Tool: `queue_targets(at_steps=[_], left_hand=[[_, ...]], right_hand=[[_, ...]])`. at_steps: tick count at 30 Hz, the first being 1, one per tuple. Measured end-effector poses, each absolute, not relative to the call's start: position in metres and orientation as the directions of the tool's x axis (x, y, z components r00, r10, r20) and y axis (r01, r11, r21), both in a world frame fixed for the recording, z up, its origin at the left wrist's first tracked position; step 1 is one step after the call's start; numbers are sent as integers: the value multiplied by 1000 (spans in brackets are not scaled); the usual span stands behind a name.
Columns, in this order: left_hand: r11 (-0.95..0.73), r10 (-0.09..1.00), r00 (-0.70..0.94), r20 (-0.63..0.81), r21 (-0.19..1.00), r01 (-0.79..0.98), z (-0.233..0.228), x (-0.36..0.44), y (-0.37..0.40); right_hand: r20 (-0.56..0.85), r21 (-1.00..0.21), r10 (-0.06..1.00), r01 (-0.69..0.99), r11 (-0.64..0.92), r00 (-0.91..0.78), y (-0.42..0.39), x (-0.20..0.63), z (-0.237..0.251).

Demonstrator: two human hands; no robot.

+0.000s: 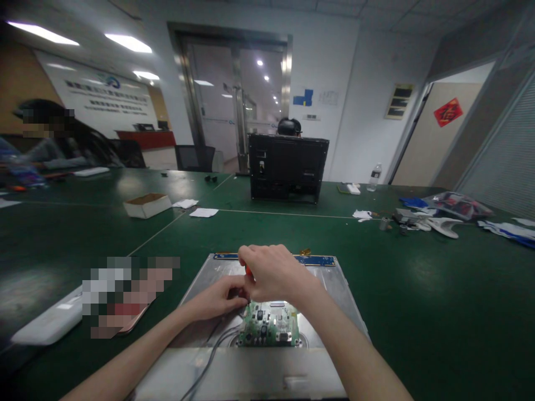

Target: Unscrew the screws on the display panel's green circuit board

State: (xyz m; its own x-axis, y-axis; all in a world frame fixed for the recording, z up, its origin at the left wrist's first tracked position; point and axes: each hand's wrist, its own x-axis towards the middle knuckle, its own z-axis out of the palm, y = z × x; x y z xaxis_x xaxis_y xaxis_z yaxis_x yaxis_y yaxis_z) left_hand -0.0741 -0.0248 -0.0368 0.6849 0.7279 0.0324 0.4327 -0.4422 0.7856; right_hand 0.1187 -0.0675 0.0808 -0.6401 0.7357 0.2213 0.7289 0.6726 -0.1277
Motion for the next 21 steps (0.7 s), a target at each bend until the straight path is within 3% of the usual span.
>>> queue_targets(at_steps=[7, 16, 21], left_hand=[[-413, 758, 653, 5, 778, 473, -29, -71, -31], [-439, 743, 668, 46, 787, 434, -39, -74, -26], [-430, 755, 655, 39, 783, 449, -36, -73, -29]], right_hand=[[218, -35, 783, 797, 603, -582, -62, 116, 78], [213, -173, 733, 713, 679, -646, -68, 120, 81], [233, -85, 774, 781, 619, -589, -64, 116, 78]])
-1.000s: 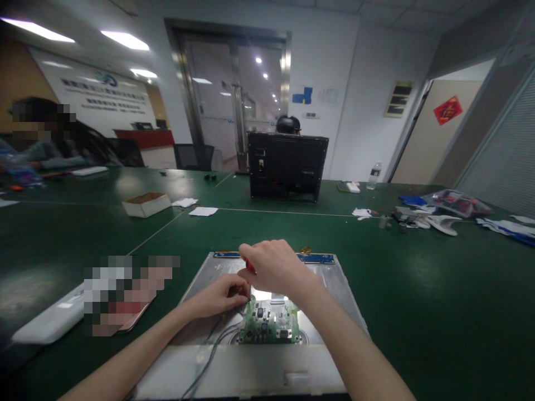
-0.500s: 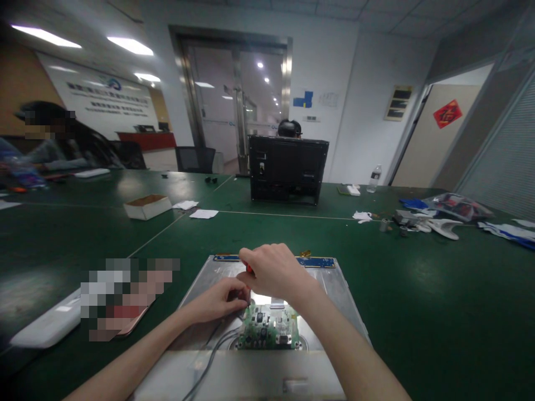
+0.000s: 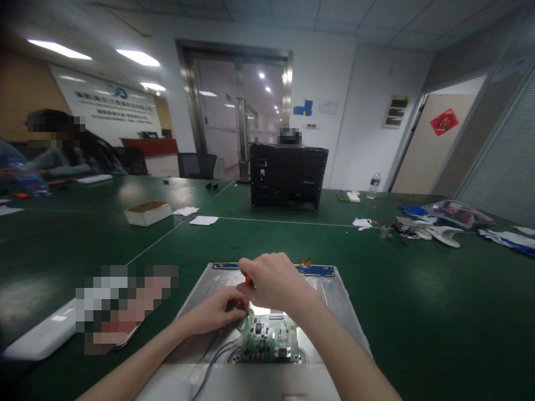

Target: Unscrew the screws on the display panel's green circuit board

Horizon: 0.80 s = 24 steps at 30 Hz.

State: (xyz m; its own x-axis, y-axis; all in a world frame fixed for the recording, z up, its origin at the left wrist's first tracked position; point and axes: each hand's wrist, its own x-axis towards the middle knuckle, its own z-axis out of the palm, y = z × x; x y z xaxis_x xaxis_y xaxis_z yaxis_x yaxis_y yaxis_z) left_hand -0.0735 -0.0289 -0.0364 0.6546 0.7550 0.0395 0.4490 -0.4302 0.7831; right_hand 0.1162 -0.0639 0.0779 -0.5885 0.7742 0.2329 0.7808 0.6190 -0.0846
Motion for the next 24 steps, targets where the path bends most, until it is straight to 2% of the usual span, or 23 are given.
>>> queue_targets(at_steps=[2, 9, 16, 22, 24], left_hand=[[-425, 752, 659, 21, 780, 460, -35, -74, -29], [-450, 745, 667, 23, 755, 477, -37, -74, -26], [-430, 759, 651, 28, 771, 469, -33, -73, -30], [-448, 739, 673, 30, 768, 458, -37, -74, -28], [-455, 738, 674, 32, 762, 461, -37, -74, -28]], right_hand=[[226, -66, 783, 793, 605, -579, -64, 117, 78], [222, -153, 735, 722, 675, -640, -68, 118, 81], [205, -22, 807, 822, 570, -554, -61, 115, 77], [263, -170, 737, 722, 671, -623, -63, 120, 76], [249, -183, 741, 721, 668, -624, -63, 120, 76]])
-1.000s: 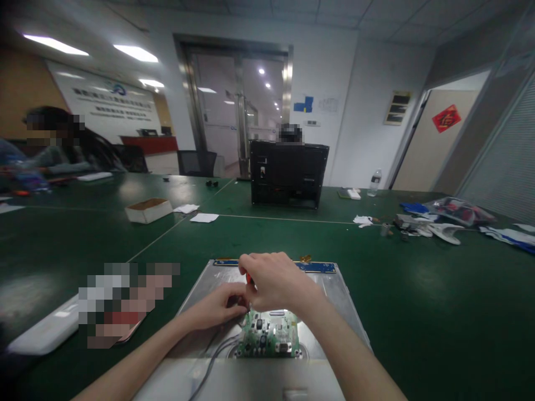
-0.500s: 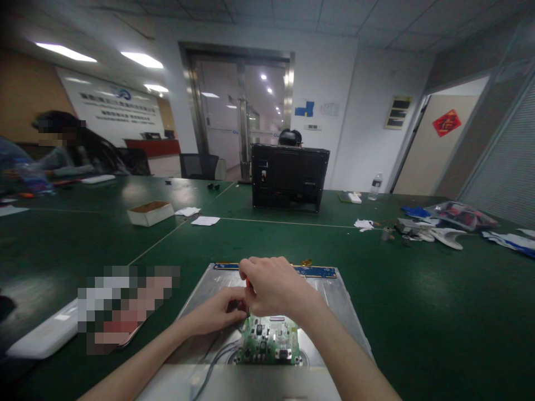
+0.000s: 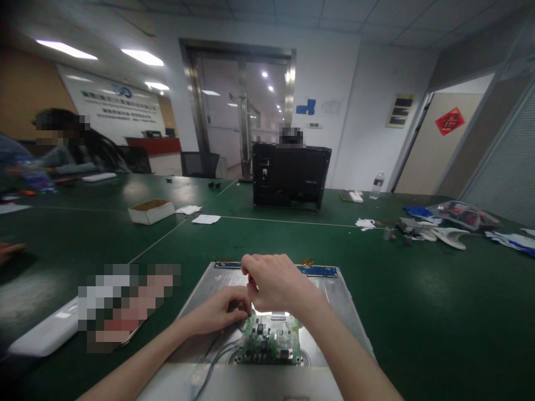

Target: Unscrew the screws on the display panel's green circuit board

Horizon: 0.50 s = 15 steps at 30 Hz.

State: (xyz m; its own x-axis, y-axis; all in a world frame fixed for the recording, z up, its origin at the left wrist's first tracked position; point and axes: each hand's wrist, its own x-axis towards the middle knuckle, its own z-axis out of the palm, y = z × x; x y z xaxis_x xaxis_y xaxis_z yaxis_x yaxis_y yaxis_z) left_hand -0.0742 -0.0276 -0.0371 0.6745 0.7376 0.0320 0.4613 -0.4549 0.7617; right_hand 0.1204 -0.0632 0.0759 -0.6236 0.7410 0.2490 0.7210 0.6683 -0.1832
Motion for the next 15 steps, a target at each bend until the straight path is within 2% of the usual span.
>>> queue_targets(at_steps=[8, 15], left_hand=[[-457, 749, 661, 38, 753, 474, -34, -73, -30], [-473, 736, 675, 50, 752, 459, -40, -74, -26]], right_hand=[[214, -63, 793, 802, 594, -571, -58, 116, 75], [241, -146, 731, 721, 677, -638, -65, 118, 78]])
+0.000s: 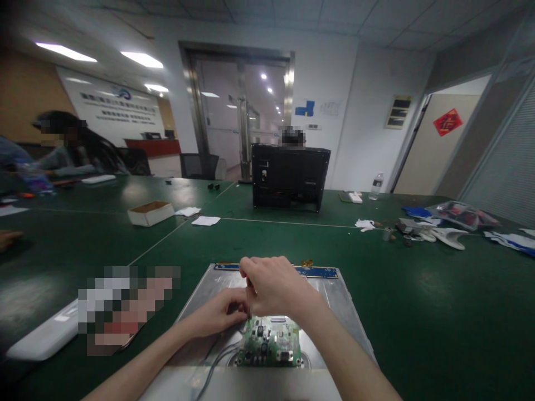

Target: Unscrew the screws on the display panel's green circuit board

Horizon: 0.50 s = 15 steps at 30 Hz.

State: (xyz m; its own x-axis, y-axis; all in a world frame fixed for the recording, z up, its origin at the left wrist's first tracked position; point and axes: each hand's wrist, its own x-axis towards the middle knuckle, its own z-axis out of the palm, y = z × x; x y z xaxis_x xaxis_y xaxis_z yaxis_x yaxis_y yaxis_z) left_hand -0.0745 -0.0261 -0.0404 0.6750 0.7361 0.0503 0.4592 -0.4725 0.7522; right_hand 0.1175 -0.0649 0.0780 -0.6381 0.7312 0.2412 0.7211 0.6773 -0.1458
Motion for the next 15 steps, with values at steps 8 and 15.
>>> queue_targets(at_steps=[8, 15], left_hand=[[-452, 751, 659, 42, 760, 467, -38, -74, -29], [-439, 754, 657, 28, 765, 471, -38, -74, -30]], right_hand=[[204, -59, 780, 788, 612, -591, -65, 114, 79], [208, 34, 813, 835, 549, -543, -64, 111, 77]])
